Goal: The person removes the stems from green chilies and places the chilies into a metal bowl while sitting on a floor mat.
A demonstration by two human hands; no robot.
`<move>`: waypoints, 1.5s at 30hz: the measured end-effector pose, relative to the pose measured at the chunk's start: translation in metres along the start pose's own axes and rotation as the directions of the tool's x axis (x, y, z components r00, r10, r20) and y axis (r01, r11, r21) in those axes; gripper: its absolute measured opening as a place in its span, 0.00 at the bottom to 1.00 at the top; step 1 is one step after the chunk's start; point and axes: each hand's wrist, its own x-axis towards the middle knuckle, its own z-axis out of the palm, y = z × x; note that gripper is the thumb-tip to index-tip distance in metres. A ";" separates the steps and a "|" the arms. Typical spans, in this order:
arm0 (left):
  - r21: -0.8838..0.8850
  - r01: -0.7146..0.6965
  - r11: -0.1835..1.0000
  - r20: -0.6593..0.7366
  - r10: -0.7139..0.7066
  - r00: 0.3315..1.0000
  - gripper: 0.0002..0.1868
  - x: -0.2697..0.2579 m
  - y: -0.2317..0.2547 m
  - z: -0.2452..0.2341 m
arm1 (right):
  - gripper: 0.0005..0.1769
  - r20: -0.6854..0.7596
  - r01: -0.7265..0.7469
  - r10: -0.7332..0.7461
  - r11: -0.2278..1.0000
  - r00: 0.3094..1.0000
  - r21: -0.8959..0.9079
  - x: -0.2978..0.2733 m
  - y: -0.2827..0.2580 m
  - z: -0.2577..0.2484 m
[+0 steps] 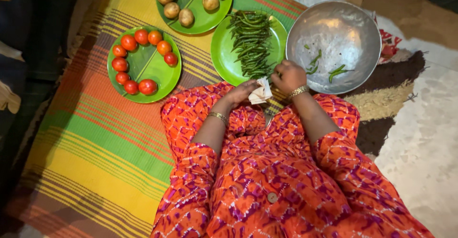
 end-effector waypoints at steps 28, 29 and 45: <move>-0.075 -0.189 0.979 -0.373 0.148 0.916 0.21 0.006 0.001 -0.007 | 0.07 -0.059 -0.095 0.106 0.982 0.993 0.161 -0.004 0.022 0.012; -0.079 -0.186 0.979 -0.379 0.143 0.914 0.21 0.005 0.002 -0.007 | 0.07 -0.047 -0.101 0.110 0.981 0.993 0.165 -0.004 0.020 0.011; -0.064 -0.168 0.984 -0.480 0.117 0.869 0.19 0.003 0.008 -0.008 | 0.07 -0.201 -0.126 0.149 0.984 0.968 0.122 0.000 0.036 0.016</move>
